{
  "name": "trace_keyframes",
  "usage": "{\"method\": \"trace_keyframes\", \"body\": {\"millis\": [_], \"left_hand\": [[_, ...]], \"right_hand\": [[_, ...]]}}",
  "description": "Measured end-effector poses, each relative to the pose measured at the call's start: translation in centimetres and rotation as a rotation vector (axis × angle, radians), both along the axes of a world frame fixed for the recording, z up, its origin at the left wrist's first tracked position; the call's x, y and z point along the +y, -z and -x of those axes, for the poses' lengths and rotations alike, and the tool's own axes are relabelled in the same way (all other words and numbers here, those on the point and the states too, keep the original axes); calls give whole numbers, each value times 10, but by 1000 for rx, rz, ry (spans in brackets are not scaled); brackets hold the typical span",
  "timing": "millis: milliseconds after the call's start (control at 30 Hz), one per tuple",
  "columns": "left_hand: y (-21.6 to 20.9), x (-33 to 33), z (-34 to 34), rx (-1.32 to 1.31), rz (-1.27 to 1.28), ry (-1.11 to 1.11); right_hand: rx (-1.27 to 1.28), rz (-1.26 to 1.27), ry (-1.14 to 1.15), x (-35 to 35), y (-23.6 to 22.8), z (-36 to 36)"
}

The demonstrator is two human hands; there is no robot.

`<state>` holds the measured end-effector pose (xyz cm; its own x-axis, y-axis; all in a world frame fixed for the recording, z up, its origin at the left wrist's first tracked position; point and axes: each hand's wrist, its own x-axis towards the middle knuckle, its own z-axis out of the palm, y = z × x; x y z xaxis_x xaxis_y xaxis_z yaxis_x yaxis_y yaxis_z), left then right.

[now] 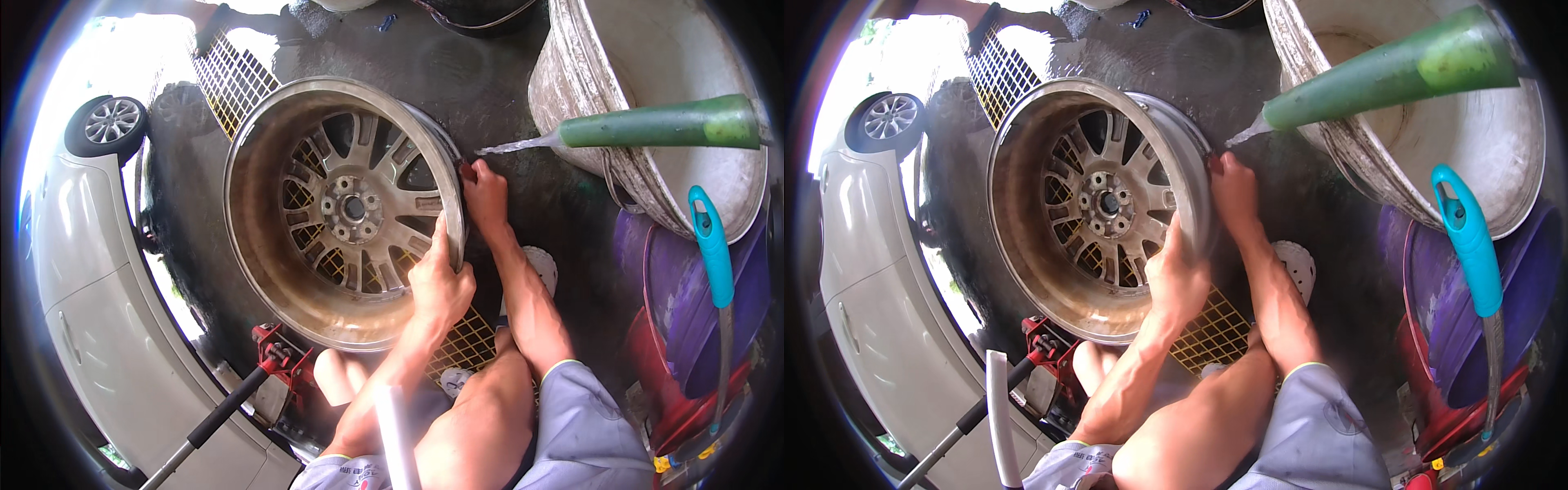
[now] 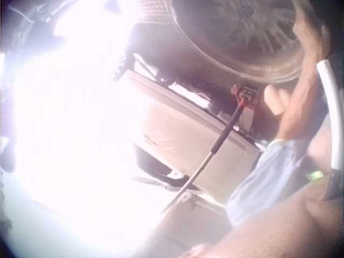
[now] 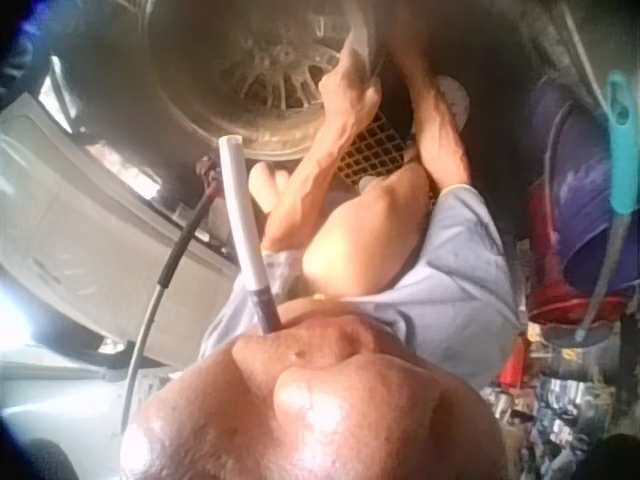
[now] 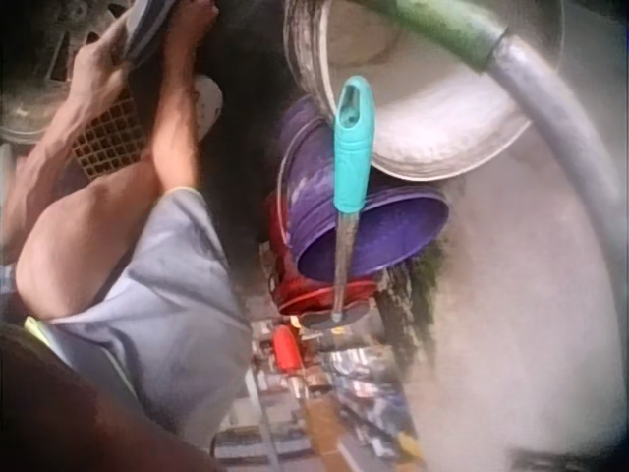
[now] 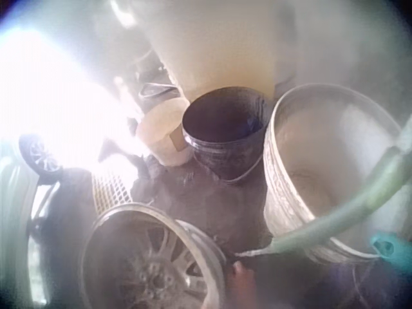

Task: The person scrubs a car wheel rim with a small abrasive pad while rinsing it with a hose. They rotate the rim to clean different sections and occasionally pause to fold the pad.

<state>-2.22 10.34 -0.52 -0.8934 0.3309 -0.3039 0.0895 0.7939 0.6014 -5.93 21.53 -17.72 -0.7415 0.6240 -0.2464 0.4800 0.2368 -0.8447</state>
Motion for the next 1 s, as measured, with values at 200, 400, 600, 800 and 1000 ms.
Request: {"method": "trace_keyframes", "body": {"millis": [200,400,600,800,1000], "left_hand": [[4,3,3,29,-31,36],[-8,-2,4,56,3,5],[-11,15,-2,-47,1,-16],[-14,3,3,-2,53,-51],[-9,15,-3,-26,-42,-34]], "right_hand": [[109,-115,-21,26,2,54],[104,-111,6,-6,17,9],[99,-146,-90,37,6,57],[2,-51,-101,0,8,2],[-24,-87,-110,44,2,76]]}}
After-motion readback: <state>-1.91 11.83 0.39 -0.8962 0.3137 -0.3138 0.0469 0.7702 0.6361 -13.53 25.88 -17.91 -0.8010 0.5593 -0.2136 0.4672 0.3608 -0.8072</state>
